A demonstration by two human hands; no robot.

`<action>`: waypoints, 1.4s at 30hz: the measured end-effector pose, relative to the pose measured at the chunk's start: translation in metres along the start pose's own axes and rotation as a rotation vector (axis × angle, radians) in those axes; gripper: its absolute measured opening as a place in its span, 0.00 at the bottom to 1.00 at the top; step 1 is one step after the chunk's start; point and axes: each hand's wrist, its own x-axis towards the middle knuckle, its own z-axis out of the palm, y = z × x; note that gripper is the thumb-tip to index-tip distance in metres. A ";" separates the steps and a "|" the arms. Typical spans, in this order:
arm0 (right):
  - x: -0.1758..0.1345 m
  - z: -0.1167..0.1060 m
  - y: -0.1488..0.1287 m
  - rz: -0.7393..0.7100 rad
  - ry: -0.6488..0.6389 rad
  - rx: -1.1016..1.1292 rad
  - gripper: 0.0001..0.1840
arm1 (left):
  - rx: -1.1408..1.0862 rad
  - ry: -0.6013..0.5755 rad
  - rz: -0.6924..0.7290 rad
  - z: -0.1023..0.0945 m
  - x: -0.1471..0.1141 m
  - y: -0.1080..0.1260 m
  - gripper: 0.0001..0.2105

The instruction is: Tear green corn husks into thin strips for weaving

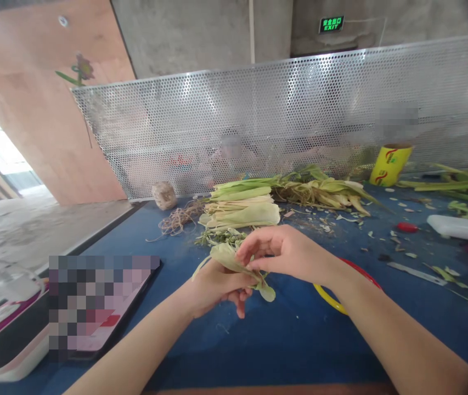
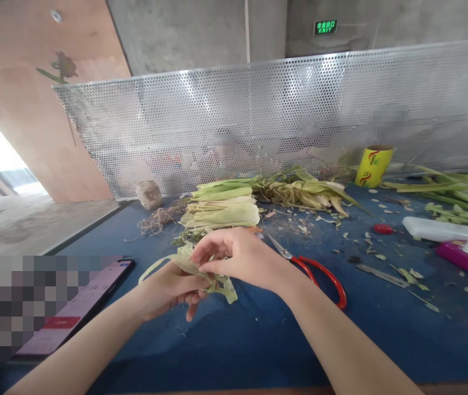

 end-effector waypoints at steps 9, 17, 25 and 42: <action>0.001 0.004 0.010 0.232 0.225 -0.389 0.17 | 0.074 -0.141 0.032 0.000 -0.001 -0.002 0.04; 0.002 0.007 0.010 0.199 0.018 -0.289 0.16 | 0.115 -0.152 -0.013 0.001 -0.005 -0.003 0.02; 0.009 0.021 0.008 0.027 0.193 -0.049 0.09 | -0.045 -0.264 -0.103 0.001 0.000 -0.003 0.03; -0.008 0.006 -0.014 -0.343 0.203 -0.067 0.13 | -0.226 -0.285 -0.172 -0.002 0.001 -0.003 0.09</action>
